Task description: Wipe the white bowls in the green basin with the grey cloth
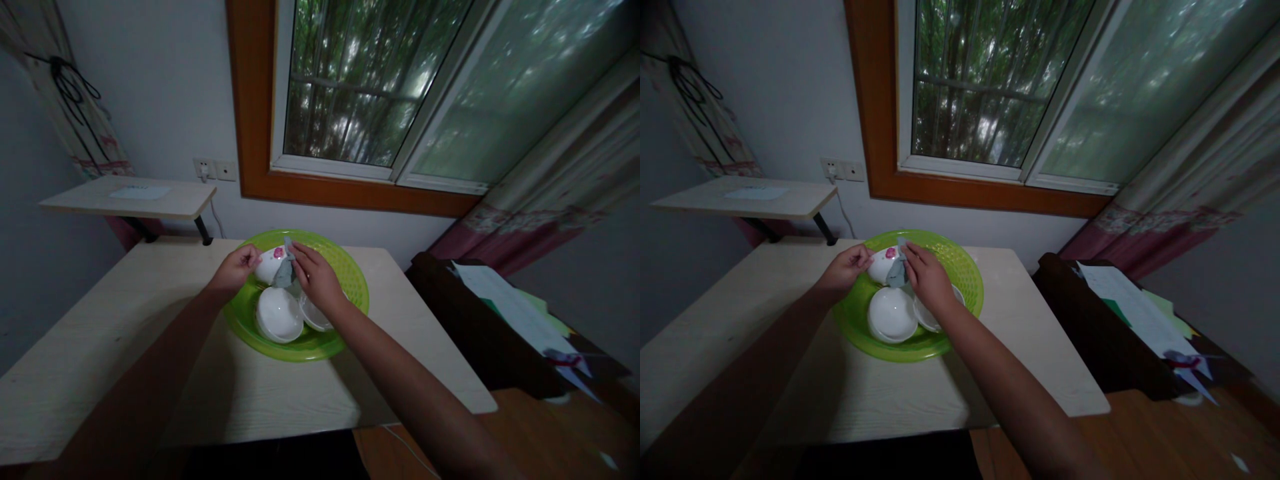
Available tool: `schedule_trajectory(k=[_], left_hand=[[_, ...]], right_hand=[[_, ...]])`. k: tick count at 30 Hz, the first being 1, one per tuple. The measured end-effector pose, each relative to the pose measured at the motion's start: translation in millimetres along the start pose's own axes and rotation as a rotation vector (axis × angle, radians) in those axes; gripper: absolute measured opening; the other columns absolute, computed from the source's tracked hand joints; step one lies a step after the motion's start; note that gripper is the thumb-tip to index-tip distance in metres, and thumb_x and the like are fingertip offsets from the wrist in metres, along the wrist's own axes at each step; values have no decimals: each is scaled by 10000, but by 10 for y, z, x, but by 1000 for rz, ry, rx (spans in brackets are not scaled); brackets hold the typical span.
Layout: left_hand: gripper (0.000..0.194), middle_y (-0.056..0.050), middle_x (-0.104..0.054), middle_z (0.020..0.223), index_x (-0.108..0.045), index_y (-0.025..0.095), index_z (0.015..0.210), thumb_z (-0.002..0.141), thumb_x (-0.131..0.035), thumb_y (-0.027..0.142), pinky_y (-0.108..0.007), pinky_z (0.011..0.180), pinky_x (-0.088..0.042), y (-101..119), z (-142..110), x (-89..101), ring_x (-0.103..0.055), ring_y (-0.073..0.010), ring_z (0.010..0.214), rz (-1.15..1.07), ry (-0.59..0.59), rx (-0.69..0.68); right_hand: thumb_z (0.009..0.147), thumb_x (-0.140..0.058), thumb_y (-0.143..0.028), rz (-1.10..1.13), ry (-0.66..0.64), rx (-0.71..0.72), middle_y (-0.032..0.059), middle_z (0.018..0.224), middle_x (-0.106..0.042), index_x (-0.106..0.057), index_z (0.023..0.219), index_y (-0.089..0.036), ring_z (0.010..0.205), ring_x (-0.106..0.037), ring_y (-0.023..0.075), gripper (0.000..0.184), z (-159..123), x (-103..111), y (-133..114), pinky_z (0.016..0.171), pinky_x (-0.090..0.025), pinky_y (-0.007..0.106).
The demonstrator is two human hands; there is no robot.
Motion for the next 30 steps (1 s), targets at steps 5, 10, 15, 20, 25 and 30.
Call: schedule_trajectory(k=[5,10,15,20,25,30], left_hand=[[383,-7,-582,759,-400,200,640,771,-738,324,-270,746,-418,-26,2,12,-523,-149,768,-42,12,26],[400,-7,-562,771,-390,196,638,728,-763,306,-246,694,-403,-64,-4,46,-506,-134,747,-125,80,66],[415,0,-531,758,-377,185,629,684,-783,250,-222,671,-382,-69,3,75,-485,-110,714,-229,119,75],[418,12,-489,710,-367,191,646,700,-776,253,-221,638,-377,-58,10,71,-471,-105,676,-258,89,102],[428,13,-499,712,-359,192,648,693,-783,233,-222,652,-400,-40,8,70,-487,-107,686,-281,82,124],[425,13,-520,705,-360,188,640,688,-782,196,-220,652,-396,-30,11,62,-486,-108,681,-365,60,132]], right_hand=[[1047,-504,-285,21,-68,136,81,1547,-533,-584,1451,-286,1451,-474,230,412,-7,-34,-105,1217,-392,482],[1029,-506,-253,79,16,-91,91,1436,-639,-641,1394,-264,1326,-610,231,389,8,-7,91,1156,-471,462],[1026,-500,-279,131,-39,-251,83,1353,-697,-645,1377,-259,1217,-692,256,381,-10,-48,235,1055,-549,461],[1035,-486,-318,110,-65,-197,146,1456,-613,-523,1494,-187,1321,-621,265,479,-26,-72,175,1119,-501,465],[1033,-518,-329,67,-115,18,111,1669,-335,-274,1629,-258,1532,-360,244,648,-35,-64,-2,1247,-349,498],[999,-604,-334,31,-149,121,83,1698,-273,-222,1640,-320,1575,-254,259,746,-3,-77,-70,1269,-292,528]])
Point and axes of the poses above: each hand's wrist, its own z-axis towards the middle knuckle, its own x-axis out of the back of the hand, y = z × x, the point moved 4 cm from there along z, towards the middle knuckle
